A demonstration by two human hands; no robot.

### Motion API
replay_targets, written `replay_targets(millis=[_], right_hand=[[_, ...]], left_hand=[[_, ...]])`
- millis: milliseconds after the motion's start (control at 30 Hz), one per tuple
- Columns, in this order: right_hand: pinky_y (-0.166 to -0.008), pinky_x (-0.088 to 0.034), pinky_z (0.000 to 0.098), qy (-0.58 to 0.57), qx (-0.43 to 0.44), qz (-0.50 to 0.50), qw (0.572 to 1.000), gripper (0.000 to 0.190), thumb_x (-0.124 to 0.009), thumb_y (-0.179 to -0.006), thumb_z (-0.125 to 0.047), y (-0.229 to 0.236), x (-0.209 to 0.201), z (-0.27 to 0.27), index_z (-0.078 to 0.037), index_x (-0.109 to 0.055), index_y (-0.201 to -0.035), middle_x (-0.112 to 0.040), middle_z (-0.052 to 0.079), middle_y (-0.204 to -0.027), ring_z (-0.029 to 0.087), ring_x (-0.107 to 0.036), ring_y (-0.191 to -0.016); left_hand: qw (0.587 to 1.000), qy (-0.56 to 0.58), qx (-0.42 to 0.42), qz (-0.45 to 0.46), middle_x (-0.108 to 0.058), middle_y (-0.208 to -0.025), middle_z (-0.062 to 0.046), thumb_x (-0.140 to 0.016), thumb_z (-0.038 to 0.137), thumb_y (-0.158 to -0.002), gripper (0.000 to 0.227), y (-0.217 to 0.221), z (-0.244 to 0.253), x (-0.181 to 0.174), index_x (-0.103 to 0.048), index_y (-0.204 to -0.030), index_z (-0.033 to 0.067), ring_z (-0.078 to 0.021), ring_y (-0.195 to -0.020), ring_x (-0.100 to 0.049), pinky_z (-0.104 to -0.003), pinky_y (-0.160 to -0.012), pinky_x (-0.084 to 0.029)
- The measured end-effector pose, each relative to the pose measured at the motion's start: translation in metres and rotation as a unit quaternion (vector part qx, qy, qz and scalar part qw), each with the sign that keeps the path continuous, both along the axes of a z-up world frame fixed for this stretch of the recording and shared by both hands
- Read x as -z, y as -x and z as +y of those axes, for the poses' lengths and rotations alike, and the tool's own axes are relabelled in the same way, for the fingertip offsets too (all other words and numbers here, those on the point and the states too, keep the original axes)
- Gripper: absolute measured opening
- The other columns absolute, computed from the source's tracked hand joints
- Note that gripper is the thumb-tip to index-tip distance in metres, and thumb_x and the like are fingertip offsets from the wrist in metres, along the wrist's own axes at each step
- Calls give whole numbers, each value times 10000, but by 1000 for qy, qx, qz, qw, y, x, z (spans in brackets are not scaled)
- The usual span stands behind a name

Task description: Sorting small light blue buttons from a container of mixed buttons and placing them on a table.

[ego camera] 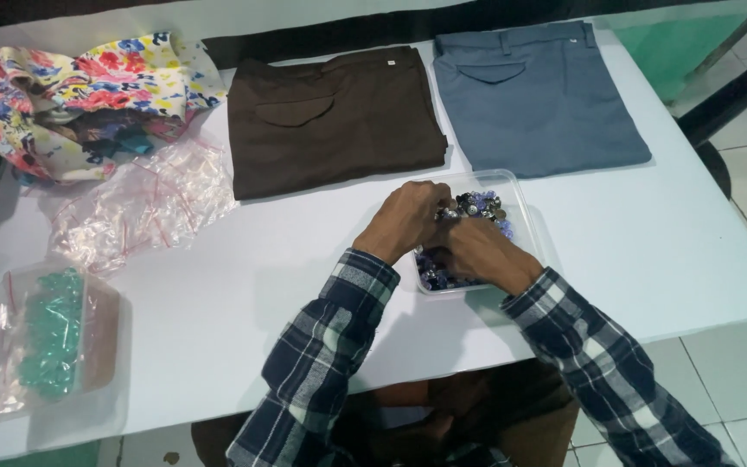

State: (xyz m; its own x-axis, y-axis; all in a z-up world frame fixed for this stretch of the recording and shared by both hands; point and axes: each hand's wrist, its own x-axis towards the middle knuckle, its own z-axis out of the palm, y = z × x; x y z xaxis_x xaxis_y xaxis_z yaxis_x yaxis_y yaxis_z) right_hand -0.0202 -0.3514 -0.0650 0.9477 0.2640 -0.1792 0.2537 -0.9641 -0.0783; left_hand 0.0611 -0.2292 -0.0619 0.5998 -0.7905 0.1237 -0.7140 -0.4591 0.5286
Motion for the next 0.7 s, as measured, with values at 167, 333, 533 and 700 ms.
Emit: replay_targets(millis=[167,333,533,700], right_hand=[[-543,-524,407,-14,19,7,1000,165,-626,-754,-109,-5,36,-29,23,-723,-741,-713,218,-709,367,-712,-677],[-621,-540,373,-135,123,37,982,210,-545,-783,-95,11,-18,-34,6,-707,-871,-732,203,-835,362,-724,-815],[-907,-558,395,-117,176,-24,977,345,-615,-879,-52,8,-9,-53,-134,-748,-1187,-740,147,-1098,329,-694,-1069],[-834,-597,398,-26,182,-16,983,291,-585,-918,-168,2,-4,-54,-241,-758,-1140,-730,73,-1062,290,-717,-985]], left_hand=[[999,-30,2,-17,-739,-947,-134,-631,-46,-855,313,2,-1,-1,-690,-1139,72,-306,-925,-734,-419,-830,-628],[998,-60,6,-15,-744,-935,-135,-654,-33,-829,280,-3,-3,4,-714,-1072,91,-331,-936,-730,-443,-862,-615],[996,-78,-9,-36,-750,-898,-130,-639,-19,-833,260,-7,-21,22,-756,-1016,123,-324,-899,-740,-435,-833,-618],[987,-96,-25,-124,-725,-809,-78,-635,35,-840,194,-14,-42,56,-743,-978,119,-260,-778,-746,-370,-742,-624]])
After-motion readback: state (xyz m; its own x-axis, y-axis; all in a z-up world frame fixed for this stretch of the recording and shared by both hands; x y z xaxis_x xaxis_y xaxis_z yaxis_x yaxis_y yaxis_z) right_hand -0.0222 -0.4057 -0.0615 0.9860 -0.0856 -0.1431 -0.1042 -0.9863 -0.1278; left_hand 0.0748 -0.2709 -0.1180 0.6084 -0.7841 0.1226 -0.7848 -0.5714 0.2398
